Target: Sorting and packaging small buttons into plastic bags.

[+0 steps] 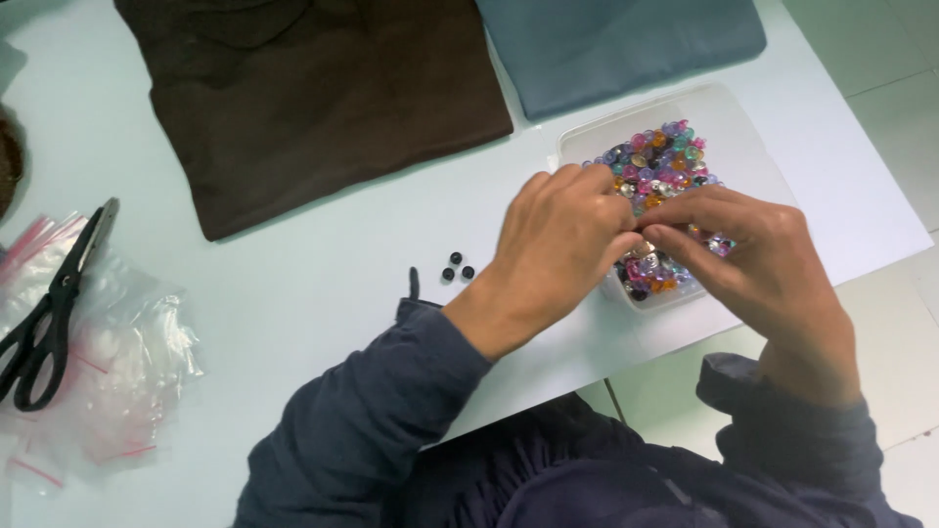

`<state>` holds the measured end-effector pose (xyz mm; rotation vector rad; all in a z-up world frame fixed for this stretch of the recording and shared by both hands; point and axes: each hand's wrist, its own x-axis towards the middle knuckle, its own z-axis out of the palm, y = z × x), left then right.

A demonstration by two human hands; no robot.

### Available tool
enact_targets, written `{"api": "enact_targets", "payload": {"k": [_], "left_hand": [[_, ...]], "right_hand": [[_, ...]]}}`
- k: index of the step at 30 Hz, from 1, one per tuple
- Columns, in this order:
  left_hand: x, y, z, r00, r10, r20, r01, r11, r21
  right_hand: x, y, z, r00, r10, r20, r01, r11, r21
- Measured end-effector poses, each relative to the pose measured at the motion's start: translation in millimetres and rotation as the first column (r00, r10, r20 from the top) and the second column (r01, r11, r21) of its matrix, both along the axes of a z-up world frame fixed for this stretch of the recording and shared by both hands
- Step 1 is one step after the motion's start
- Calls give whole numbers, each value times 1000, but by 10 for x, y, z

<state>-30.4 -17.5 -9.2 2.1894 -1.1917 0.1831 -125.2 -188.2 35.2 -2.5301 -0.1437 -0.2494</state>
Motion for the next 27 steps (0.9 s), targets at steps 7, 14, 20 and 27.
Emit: {"api": "enact_targets", "payload": {"k": [7,14,20,27], "left_hand": [[14,982,10,992,124,-27,-126,990,-66],[119,1224,-593,965,218,-144,-214,976,43],[155,1241,-698,957,258,-134,-225,948,225],[125,1281,-410,952,272,-137,-235,942,240]], "right_hand": [[236,832,-176,997,54,53,-61,988,140],[510,1159,-742,989,9,-146,24,975,221],[607,1256,-803,968,33,-249,28,972,235],[466,1206,-708,979,23,-204,17,982,190]]}}
